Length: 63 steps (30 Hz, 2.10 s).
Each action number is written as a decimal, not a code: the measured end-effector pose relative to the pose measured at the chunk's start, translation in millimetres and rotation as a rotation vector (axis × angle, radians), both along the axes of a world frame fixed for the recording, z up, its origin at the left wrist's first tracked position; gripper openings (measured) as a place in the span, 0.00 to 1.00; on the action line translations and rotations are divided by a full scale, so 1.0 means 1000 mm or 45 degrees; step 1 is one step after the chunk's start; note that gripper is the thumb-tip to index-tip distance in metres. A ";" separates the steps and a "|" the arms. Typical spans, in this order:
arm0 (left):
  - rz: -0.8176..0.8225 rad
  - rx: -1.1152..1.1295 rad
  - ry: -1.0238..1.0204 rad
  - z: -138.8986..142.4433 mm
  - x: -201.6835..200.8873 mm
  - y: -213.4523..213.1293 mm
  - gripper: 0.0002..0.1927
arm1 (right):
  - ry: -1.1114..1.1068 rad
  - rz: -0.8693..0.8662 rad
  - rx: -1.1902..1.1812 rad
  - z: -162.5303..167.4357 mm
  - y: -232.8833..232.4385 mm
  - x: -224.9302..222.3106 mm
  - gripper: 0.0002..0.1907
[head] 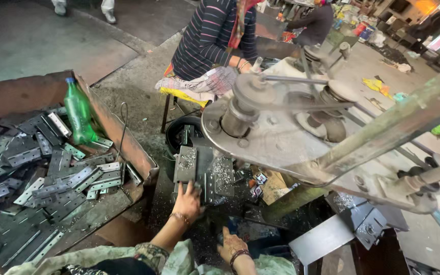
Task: The person repeatedly places small metal brackets into a punch press die, activates the press with a foot pedal, and removes the processed parts. The person handles the brackets one at a time, feeding them into the machine and collecting the finished pieces in a nearby bin.
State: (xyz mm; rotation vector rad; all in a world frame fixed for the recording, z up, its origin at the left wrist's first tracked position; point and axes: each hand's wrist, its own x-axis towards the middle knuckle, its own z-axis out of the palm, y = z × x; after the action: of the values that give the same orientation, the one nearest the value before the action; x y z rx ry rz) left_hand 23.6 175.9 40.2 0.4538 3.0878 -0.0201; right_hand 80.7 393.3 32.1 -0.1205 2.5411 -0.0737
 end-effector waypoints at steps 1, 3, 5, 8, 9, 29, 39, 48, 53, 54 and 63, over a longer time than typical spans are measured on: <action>-0.036 0.048 0.093 -0.006 0.011 0.000 0.25 | -0.026 -0.014 0.014 0.001 -0.001 0.001 0.42; -0.148 -0.075 0.134 -0.013 0.027 0.001 0.21 | -0.003 0.013 0.009 0.000 0.003 0.002 0.42; -0.191 -0.082 0.284 -0.013 0.036 0.001 0.19 | 0.073 0.048 -0.029 -0.005 0.009 -0.001 0.40; -0.106 0.217 0.545 -0.004 0.037 0.001 0.19 | 0.299 0.077 -0.138 -0.015 0.019 -0.013 0.36; -0.031 0.399 0.565 0.000 0.034 0.002 0.19 | 0.414 0.069 -0.178 -0.018 0.022 -0.020 0.33; 0.568 0.563 0.319 0.037 -0.006 -0.027 0.25 | 1.052 0.546 -0.465 -0.015 -0.046 -0.099 0.21; 0.254 0.161 0.092 -0.006 -0.007 0.019 0.20 | 0.664 0.247 -0.359 0.009 -0.011 -0.040 0.29; 0.294 0.114 0.155 -0.019 -0.028 0.023 0.20 | 0.180 -0.150 -0.002 -0.085 0.009 0.028 0.44; 0.268 0.080 0.084 -0.014 -0.018 0.017 0.22 | 0.254 -0.168 -0.153 -0.131 0.013 0.033 0.46; 0.268 0.103 0.012 -0.013 -0.017 0.016 0.21 | 0.232 -0.177 -0.160 -0.129 0.018 0.032 0.46; 0.311 0.138 0.147 -0.012 -0.049 0.009 0.24 | 0.201 -0.005 -0.032 -0.092 0.041 0.005 0.49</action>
State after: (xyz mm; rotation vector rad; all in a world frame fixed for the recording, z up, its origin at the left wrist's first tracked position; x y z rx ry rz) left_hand -25.4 184.9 28.0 0.0765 3.2461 0.1293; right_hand 85.4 434.3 -59.7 -0.1358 2.6983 -0.1009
